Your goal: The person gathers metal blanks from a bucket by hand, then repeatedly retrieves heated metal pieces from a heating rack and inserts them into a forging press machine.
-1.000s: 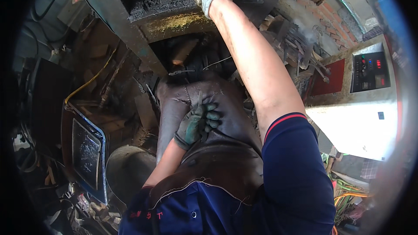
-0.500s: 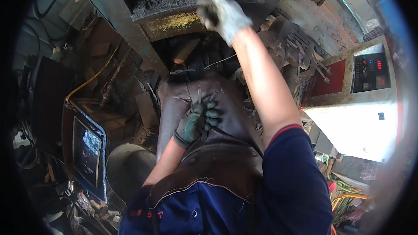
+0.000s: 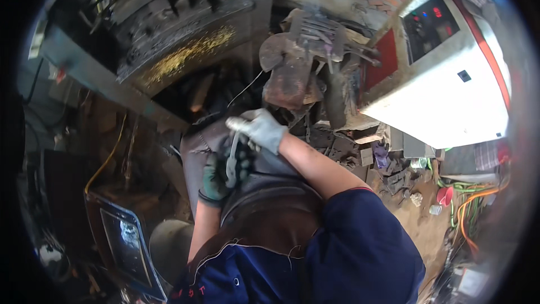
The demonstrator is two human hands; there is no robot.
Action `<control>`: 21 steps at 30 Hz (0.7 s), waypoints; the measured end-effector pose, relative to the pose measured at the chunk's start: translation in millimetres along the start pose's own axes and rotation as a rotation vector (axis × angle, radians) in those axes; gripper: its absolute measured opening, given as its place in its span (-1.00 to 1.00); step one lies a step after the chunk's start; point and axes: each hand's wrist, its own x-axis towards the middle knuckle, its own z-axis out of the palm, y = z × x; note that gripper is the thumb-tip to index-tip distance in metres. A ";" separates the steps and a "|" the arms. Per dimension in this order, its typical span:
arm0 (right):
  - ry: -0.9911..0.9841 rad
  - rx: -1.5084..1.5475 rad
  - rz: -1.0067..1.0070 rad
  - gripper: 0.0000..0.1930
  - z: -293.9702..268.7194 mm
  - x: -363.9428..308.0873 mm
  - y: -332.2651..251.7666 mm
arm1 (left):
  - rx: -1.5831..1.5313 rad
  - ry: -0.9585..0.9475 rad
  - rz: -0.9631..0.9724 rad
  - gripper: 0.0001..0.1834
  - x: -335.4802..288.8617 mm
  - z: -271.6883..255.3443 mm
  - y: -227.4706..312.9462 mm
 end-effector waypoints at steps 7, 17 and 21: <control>0.338 0.576 -0.313 -0.68 -105.9 -39.3 35.7 | 0.189 0.282 0.112 -0.42 4.3 3.8 0.8; 0.561 0.936 -0.383 -0.74 -151.7 -1.9 76.1 | 0.221 0.326 0.105 -0.47 5.7 6.1 -1.4; 0.624 0.916 -0.385 -0.73 -167.7 29.9 65.4 | 0.203 0.298 0.093 -0.47 9.4 5.6 -1.3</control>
